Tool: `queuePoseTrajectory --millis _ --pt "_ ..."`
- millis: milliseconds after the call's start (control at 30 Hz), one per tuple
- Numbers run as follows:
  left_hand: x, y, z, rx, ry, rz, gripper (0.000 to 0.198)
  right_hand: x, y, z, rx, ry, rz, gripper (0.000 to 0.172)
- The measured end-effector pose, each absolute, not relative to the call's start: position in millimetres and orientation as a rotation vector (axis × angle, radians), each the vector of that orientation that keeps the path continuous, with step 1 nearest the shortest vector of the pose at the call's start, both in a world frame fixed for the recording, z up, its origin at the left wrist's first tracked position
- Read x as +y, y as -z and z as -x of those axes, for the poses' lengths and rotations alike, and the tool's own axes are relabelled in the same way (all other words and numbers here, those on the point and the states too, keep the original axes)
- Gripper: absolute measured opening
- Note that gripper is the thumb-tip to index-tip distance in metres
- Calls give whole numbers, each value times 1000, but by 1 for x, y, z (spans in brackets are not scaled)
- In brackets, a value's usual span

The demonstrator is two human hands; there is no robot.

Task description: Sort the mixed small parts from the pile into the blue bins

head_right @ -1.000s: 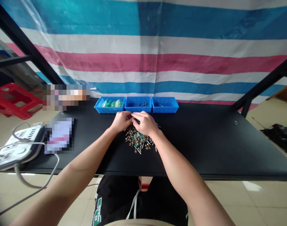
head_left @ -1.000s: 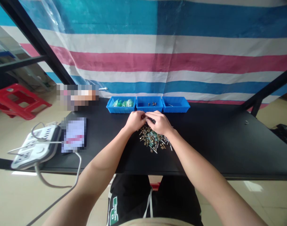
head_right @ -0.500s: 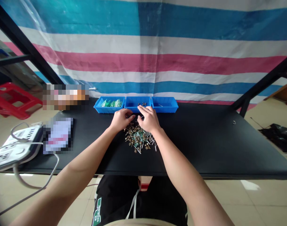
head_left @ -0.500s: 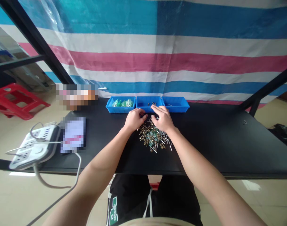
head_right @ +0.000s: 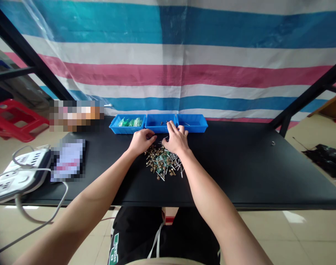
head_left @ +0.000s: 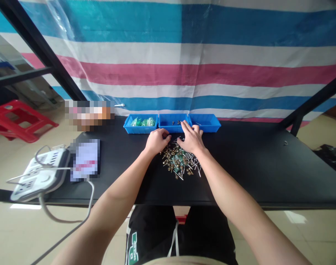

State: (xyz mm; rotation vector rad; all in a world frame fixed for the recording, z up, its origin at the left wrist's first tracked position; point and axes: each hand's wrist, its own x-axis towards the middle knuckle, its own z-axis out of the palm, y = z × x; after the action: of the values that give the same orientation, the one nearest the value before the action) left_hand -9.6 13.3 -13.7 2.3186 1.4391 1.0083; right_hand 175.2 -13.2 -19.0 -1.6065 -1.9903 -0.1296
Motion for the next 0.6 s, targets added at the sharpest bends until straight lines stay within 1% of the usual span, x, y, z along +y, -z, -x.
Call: queuePoseTrajectory --millis 267,467,533,600 --pt "14 13 10 1438 -975 -2339 20 -14 18 -175 -1942 114 1654 65" --pt "14 14 10 1433 -972 -2342 20 -14 19 -174 -1926 110 1650 64" --pt "14 15 10 1427 -976 -2341 20 -15 17 -174 -1910 150 1582 58" --pt "14 15 10 1427 -981 -2338 19 -16 15 -173 -1908 172 1491 46"
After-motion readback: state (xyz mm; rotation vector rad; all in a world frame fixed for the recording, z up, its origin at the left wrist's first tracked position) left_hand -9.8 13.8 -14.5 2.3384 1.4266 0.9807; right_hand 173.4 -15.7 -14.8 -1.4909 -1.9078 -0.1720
